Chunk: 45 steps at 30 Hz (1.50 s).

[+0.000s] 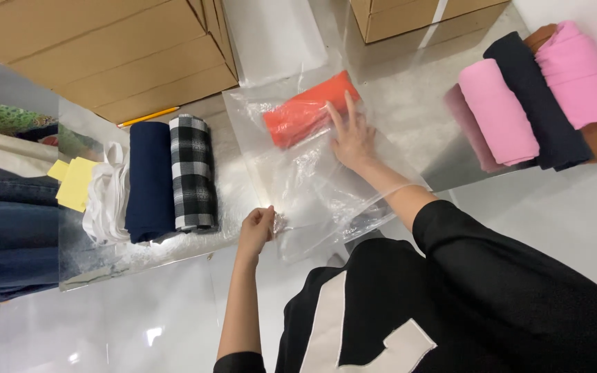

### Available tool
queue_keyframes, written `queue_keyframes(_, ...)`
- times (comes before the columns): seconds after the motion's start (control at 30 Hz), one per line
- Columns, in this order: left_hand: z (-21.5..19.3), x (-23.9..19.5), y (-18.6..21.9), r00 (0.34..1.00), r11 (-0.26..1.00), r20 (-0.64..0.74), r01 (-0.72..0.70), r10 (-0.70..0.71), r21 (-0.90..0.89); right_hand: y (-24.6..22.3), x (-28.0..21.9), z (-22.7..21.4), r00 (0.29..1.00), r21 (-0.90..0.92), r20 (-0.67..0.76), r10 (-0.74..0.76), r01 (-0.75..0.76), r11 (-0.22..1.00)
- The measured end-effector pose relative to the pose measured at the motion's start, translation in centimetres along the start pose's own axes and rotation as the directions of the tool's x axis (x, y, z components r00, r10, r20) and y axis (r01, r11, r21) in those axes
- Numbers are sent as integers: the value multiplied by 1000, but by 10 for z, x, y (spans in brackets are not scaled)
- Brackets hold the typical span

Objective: The person ties a white ribbon around a cardboard box, writes on a yellow sticky note attached to the box, and places the box on a stack. They then wrap a folded orange cloth in a clear plastic bag and place it on the table.

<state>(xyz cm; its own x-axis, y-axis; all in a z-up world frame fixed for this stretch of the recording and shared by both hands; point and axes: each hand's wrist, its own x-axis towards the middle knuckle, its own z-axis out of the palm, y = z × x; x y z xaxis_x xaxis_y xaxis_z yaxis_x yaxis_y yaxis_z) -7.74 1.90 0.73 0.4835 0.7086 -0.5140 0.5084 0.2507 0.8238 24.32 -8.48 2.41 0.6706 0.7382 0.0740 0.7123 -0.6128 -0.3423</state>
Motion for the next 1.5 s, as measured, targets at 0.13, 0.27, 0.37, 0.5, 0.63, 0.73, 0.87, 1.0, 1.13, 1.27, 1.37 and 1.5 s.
queue_keyframes(0.13, 30, 12, 32, 997, 1000, -73, 14, -14, 0, 8, -12, -21, 983, -53, 40, 177, -174, 983)
queue_keyframes(0.27, 57, 12, 52, 994, 987, -95, -30, 45, 156, 28, -33, -36, 962, 16, -58, 267, -267, 964)
queue_keyframes(0.37, 70, 5, 57, 995, 977, -84, -34, 53, 210, 44, -50, -38, 939, -43, -67, 338, -341, 939)
queue_keyframes(0.5, 80, 8, 47, 997, 975, -63, -40, 55, 219, 57, -68, -32, 951, -81, -99, 292, -300, 951)
queue_keyframes(0.63, 92, 1, 60, 997, 977, -52, -37, 49, 208, 48, -70, -35, 984, -48, -21, 177, -178, 983)
queue_keyframes(0.73, 101, -29, 92, 998, 978, -25, -54, 60, 203, 43, -59, -27, 999, -114, 1, 47, -47, 992)
queue_keyframes(0.87, 110, -7, 69, 997, 975, -27, -68, 75, 212, 33, -41, -24, 1000, -119, 31, 6, -2, 993)
queue_keyframes(1.0, 111, 17, 38, 998, 982, -2, -64, 65, 178, 32, -17, -14, 986, -148, 162, 31, -6, 989)
queue_keyframes(1.13, 96, 4, 47, 999, 991, -16, -25, 28, 131, 34, -4, -21, 990, -161, 116, 77, -58, 985)
queue_keyframes(1.27, 89, 21, 25, 1000, 994, -27, -13, 16, 113, 63, 9, 8, 978, -23, -206, 34, -40, 999)
queue_keyframes(1.37, 92, 28, 21, 999, 994, -25, 22, -20, 106, 50, 17, 3, 991, 58, -132, -12, 20, 998)
queue_keyframes(1.5, 92, 20, 31, 997, 991, -9, 76, -75, 108, 19, 27, 3, 987, -11, 113, 111, -110, 994)
